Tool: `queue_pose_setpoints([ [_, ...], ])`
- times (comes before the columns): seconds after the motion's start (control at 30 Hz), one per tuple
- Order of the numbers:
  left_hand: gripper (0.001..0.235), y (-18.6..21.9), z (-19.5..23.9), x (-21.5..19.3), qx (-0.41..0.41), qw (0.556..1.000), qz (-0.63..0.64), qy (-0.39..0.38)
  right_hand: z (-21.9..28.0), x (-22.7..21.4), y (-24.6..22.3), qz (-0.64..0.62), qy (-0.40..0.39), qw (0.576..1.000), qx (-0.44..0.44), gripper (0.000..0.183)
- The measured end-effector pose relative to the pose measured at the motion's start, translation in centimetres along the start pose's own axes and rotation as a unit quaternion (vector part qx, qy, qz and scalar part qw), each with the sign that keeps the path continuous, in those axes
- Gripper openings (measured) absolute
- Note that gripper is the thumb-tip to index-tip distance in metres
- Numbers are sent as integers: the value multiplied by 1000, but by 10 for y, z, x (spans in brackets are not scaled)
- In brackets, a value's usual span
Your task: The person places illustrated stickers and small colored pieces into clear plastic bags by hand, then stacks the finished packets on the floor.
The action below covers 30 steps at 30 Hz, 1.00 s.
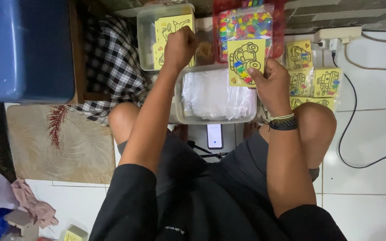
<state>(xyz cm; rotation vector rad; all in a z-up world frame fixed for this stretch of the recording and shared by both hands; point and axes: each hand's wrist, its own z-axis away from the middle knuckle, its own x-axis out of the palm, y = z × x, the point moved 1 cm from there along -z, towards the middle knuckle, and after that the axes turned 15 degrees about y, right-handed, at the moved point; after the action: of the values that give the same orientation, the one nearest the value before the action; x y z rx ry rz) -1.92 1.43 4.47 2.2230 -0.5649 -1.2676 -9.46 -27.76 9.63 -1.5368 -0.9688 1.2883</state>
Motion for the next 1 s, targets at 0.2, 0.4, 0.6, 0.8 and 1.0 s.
queue_pose_setpoints([
  [0.2,11,17,-1,-38,-30,981,165,92,3,3,7,-9,-15,1000,22,12],
  [0.4,9,66,-18,-108,6,926,369,80,8,9,-4,-71,-86,992,49,13],
  [0.6,14,118,-21,-133,117,941,306,82,16,18,2,-94,-143,984,54,14],
  [0.8,7,131,-12,-126,105,957,261,69,21,16,-6,-73,-153,985,44,14],
  [1.0,7,126,-2,-112,77,950,301,26,21,15,-1,-71,-155,984,44,10],
])
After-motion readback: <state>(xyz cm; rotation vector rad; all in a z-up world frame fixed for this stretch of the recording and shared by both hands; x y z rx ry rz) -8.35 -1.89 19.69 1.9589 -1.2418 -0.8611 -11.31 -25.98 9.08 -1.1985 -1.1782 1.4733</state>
